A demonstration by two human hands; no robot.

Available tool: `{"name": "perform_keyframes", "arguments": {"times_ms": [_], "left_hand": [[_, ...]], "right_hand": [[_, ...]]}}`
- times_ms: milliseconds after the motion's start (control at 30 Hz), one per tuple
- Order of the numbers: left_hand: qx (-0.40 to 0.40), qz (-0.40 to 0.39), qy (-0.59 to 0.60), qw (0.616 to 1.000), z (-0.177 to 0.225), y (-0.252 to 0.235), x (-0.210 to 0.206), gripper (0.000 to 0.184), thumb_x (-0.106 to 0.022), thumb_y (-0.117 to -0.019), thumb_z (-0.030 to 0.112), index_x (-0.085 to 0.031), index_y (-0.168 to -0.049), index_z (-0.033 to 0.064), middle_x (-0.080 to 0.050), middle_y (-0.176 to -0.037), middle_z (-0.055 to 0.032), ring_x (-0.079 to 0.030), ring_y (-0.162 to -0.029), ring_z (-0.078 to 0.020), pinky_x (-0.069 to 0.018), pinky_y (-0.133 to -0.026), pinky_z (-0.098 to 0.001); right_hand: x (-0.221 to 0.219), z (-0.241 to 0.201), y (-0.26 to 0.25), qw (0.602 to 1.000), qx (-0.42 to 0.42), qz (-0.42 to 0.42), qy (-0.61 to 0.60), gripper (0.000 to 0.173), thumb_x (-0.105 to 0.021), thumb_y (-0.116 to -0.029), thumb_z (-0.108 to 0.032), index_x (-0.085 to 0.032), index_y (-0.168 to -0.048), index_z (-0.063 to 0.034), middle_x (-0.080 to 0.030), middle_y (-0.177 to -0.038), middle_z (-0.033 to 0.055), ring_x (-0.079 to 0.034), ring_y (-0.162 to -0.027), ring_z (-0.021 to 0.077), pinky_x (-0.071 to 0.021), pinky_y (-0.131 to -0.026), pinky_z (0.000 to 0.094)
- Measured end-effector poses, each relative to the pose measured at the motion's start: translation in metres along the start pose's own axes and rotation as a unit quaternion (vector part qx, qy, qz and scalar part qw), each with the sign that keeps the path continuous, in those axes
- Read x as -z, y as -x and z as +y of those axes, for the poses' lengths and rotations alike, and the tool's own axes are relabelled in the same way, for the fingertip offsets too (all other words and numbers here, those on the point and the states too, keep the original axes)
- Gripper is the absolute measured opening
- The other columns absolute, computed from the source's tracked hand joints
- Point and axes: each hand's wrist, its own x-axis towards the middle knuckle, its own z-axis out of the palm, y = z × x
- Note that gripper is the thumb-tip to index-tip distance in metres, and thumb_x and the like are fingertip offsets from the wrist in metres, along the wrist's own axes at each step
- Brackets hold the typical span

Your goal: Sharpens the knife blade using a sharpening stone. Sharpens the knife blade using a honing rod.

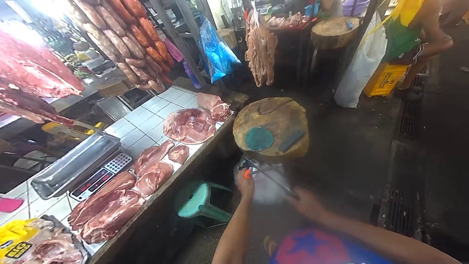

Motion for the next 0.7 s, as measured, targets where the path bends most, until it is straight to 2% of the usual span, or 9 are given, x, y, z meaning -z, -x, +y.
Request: {"name": "perform_keyframes", "arguments": {"times_ms": [67,167,233,300,367,433,500,567,700], "left_hand": [[0.003,0.003,-0.004,1.000,0.002,-0.004,0.002,0.036,-0.060,-0.1025,0.032,-0.070,-0.121,0.0022,-0.071,-0.121,-0.0145,-0.066,-0.117,-0.0246,-0.0502,-0.106,-0.0450],[-0.005,0.002,0.010,1.000,0.008,-0.004,0.001,0.038,-0.062,-0.1015,0.030,-0.068,-0.124,0.0001,-0.070,-0.123,-0.0164,-0.066,-0.118,-0.0264,-0.0505,-0.107,-0.0467],[-0.018,0.005,0.016,1.000,0.015,-0.006,0.001,0.039,-0.063,-0.1013,0.030,-0.068,-0.125,0.0004,-0.070,-0.124,-0.0165,-0.066,-0.119,-0.0264,-0.0508,-0.107,-0.0472],[-0.028,0.010,0.017,0.999,0.023,-0.005,0.006,0.038,-0.063,-0.1017,0.027,-0.067,-0.125,-0.0024,-0.069,-0.125,-0.0202,-0.066,-0.120,-0.0298,-0.0496,-0.108,-0.0489],[-0.028,0.018,0.016,0.999,0.028,-0.009,0.009,0.036,-0.062,-0.1025,0.025,-0.067,-0.124,-0.0037,-0.068,-0.126,-0.0218,-0.065,-0.120,-0.0311,-0.0489,-0.108,-0.0494],[-0.026,0.031,0.018,0.999,0.029,-0.017,0.007,0.035,-0.062,-0.1025,0.024,-0.067,-0.123,-0.0039,-0.069,-0.125,-0.0217,-0.065,-0.121,-0.0309,-0.0482,-0.108,-0.0490],[-0.029,0.036,0.020,0.999,0.030,-0.021,0.003,0.034,-0.061,-0.1026,0.022,-0.067,-0.124,-0.0040,-0.069,-0.126,-0.0216,-0.065,-0.122,-0.0314,-0.0477,-0.109,-0.0495],[-0.028,0.040,0.018,0.999,0.035,-0.024,0.003,0.036,-0.060,-0.1034,0.025,-0.067,-0.124,-0.0036,-0.069,-0.125,-0.0212,-0.065,-0.121,-0.0312,-0.0475,-0.108,-0.0497],[-0.032,0.050,0.002,0.998,0.035,-0.028,0.010,0.041,-0.058,-0.1043,0.031,-0.066,-0.125,-0.0041,-0.068,-0.126,-0.0226,-0.064,-0.122,-0.0328,-0.0470,-0.109,-0.0505]], "right_hand": [[0.019,-0.031,0.003,0.999,0.035,0.028,-0.024,0.052,-0.055,-0.1006,-0.059,-0.066,-0.114,-0.0103,-0.066,-0.083,0.0059,-0.065,-0.075,0.0188,-0.0562,-0.072,0.0434],[0.034,-0.067,0.003,0.980,0.134,0.111,-0.097,0.041,-0.061,-0.1013,-0.045,-0.068,-0.115,-0.0059,-0.070,-0.087,0.0065,-0.067,-0.078,0.0146,-0.0590,-0.074,0.0392],[0.025,-0.045,0.003,0.983,0.120,0.105,-0.085,0.042,-0.061,-0.1018,-0.045,-0.068,-0.116,-0.0058,-0.070,-0.089,0.0084,-0.068,-0.080,0.0176,-0.0595,-0.077,0.0425],[0.013,-0.001,0.007,0.998,0.035,0.030,-0.037,0.049,-0.057,-0.1024,-0.052,-0.067,-0.118,-0.0067,-0.071,-0.095,0.0132,-0.071,-0.088,0.0263,-0.0585,-0.085,0.0519],[0.009,0.025,0.007,1.000,-0.007,-0.015,-0.015,0.055,-0.055,-0.1014,-0.058,-0.066,-0.118,-0.0066,-0.070,-0.095,0.0159,-0.070,-0.089,0.0314,-0.0563,-0.084,0.0575],[0.024,0.005,0.005,1.000,0.023,-0.002,-0.016,0.055,-0.055,-0.1016,-0.058,-0.066,-0.118,-0.0072,-0.070,-0.094,0.0146,-0.070,-0.088,0.0297,-0.0569,-0.083,0.0556],[0.038,-0.023,0.003,0.995,0.088,0.046,-0.030,0.049,-0.057,-0.1024,-0.053,-0.066,-0.118,-0.0074,-0.071,-0.095,0.0123,-0.070,-0.088,0.0254,-0.0577,-0.082,0.0504],[0.034,-0.018,0.002,0.988,0.129,0.078,-0.039,0.046,-0.057,-0.1034,-0.050,-0.065,-0.115,-0.0060,-0.070,-0.092,0.0124,-0.069,-0.084,0.0242,-0.0576,-0.079,0.0482],[0.013,0.049,0.010,1.000,0.006,-0.018,0.008,0.055,-0.053,-0.1023,-0.058,-0.065,-0.118,-0.0062,-0.071,-0.098,0.0163,-0.070,-0.093,0.0322,-0.0559,-0.086,0.0578]]}}
